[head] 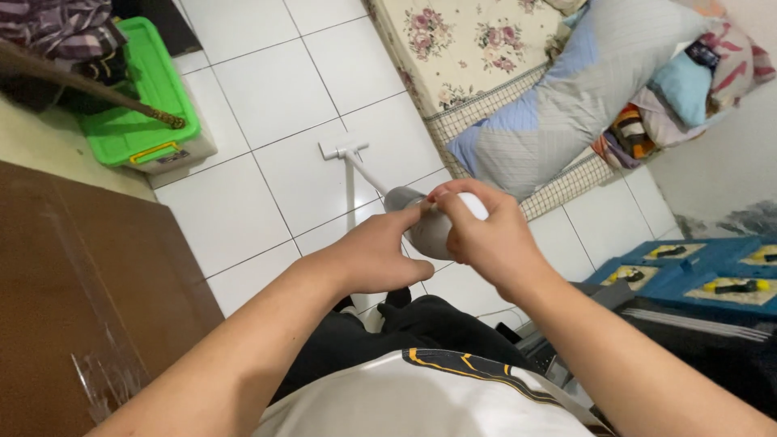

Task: Vacuuming the tiled floor in a bedroom using a handheld vacuum cleaner.

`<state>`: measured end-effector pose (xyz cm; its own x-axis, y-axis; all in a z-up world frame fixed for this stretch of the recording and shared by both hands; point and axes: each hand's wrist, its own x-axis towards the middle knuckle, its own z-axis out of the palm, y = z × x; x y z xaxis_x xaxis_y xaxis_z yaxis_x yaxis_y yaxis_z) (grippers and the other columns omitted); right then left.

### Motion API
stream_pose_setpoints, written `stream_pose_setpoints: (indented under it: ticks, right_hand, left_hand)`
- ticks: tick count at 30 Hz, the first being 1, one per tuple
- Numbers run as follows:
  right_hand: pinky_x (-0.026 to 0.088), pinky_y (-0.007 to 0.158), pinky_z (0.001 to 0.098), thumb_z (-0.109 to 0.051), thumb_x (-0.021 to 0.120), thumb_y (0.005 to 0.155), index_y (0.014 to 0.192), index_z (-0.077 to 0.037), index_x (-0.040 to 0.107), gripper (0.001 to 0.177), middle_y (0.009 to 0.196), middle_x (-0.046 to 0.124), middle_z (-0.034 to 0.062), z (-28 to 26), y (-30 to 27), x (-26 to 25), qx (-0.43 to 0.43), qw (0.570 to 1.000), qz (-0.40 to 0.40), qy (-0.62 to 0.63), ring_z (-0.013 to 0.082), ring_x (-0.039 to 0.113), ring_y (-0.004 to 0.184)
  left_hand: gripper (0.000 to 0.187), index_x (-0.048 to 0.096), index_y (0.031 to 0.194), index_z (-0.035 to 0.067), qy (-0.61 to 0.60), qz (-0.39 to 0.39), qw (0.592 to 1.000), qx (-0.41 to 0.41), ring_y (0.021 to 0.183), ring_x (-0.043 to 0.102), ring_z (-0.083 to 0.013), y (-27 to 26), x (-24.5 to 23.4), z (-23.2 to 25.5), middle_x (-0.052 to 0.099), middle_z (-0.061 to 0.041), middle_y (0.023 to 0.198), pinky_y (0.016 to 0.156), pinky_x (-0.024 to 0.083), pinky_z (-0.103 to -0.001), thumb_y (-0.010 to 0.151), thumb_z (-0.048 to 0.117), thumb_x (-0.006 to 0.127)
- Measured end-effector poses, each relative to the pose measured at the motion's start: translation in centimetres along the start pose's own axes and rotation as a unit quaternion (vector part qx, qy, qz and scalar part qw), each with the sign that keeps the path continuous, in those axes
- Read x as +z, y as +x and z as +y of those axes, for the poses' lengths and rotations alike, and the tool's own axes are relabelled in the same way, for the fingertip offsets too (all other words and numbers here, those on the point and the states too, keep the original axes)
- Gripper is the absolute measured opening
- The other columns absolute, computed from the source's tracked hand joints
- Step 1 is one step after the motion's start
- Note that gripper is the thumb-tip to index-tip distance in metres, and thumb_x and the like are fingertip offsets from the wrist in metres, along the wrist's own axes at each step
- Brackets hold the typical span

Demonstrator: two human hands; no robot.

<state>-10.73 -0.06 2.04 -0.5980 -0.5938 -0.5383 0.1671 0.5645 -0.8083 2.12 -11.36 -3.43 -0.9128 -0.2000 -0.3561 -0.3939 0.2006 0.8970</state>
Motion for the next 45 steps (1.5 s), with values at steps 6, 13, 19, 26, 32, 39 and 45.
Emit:
stream_pose_setpoints:
  ticks: [6,13,19,26,32,39,45]
  right_hand:
    - [0.036,0.042,0.0257,-0.027,0.066,0.093,0.105,-0.006,0.074,0.025,0.054,0.052,0.0003,-3.6,-2.1,-1.7,0.02,0.998,0.049,-0.023,0.0081,0.045,0.044]
    - [0.037,0.041,0.0261,-0.024,0.065,0.093,0.103,-0.006,0.074,0.023,0.058,0.057,0.0015,-0.6,0.5,-2.0,0.005,0.998,0.065,-0.026,0.0083,0.048,0.044]
    - [0.04,0.042,0.0261,-0.024,0.064,0.094,0.1,-0.006,0.072,0.02,0.064,0.062,0.0002,0.6,3.8,-2.5,-0.026,0.999,0.025,-0.001,0.0084,0.051,0.046]
    - [0.034,0.042,0.0268,-0.028,0.065,0.092,0.103,-0.009,0.076,0.025,0.054,0.053,0.0027,-5.9,3.2,-9.4,0.017,0.998,0.015,-0.062,0.0094,0.045,0.044]
    - [0.032,0.04,0.0282,-0.026,0.064,0.091,0.104,-0.007,0.075,0.026,0.051,0.05,0.0016,-4.9,4.1,-13.8,0.001,0.997,0.013,-0.072,0.0097,0.043,0.043]
    - [0.036,0.041,0.0282,-0.028,0.062,0.095,0.103,-0.005,0.073,0.027,0.053,0.053,0.0018,-1.1,8.9,-15.9,-0.015,0.999,-0.033,-0.028,0.01,0.045,0.043]
    - [0.035,0.041,0.0297,-0.031,0.063,0.092,0.103,-0.008,0.075,0.028,0.051,0.052,0.0023,-4.2,8.5,-20.1,-0.032,0.991,-0.028,-0.126,0.0102,0.045,0.043]
  left_hand:
    - [0.081,0.05,0.148,0.01,-0.045,-0.045,0.998,0.022,0.123,0.066,-0.0283,-0.1,-0.6,3.3,0.069,-0.016,0.131,0.103,0.05,-0.034,0.071,0.026,0.07]
    - [0.088,0.04,0.153,0.01,-0.033,-0.055,0.998,0.012,0.124,0.063,-0.0298,2.5,-0.2,2.4,0.065,-0.019,0.132,0.104,0.049,-0.035,0.071,0.025,0.071]
    - [0.087,0.046,0.15,0.014,0.004,-0.044,0.998,-0.043,0.119,0.065,-0.0298,5.9,-0.1,1.0,0.067,-0.017,0.129,0.1,0.051,-0.036,0.067,0.022,0.071]
    - [0.067,0.064,0.132,0.005,-0.02,-0.023,0.999,0.01,0.115,0.071,-0.0275,8.4,0.7,7.6,0.073,-0.017,0.124,0.099,0.053,-0.034,0.069,0.028,0.071]
    - [0.071,0.061,0.134,0.004,-0.029,-0.045,0.998,-0.02,0.114,0.071,-0.0275,11.1,3.0,10.8,0.073,-0.017,0.124,0.098,0.053,-0.034,0.067,0.026,0.07]
    - [0.086,0.046,0.145,0.007,0.04,-0.036,0.988,-0.145,0.123,0.064,-0.0295,15.7,5.0,10.3,0.066,-0.019,0.131,0.103,0.049,-0.035,0.067,0.03,0.073]
    - [0.079,0.055,0.14,0.006,-0.001,-0.032,0.994,-0.108,0.123,0.066,-0.028,16.7,5.9,14.3,0.069,-0.017,0.131,0.104,0.049,-0.034,0.066,0.031,0.069]
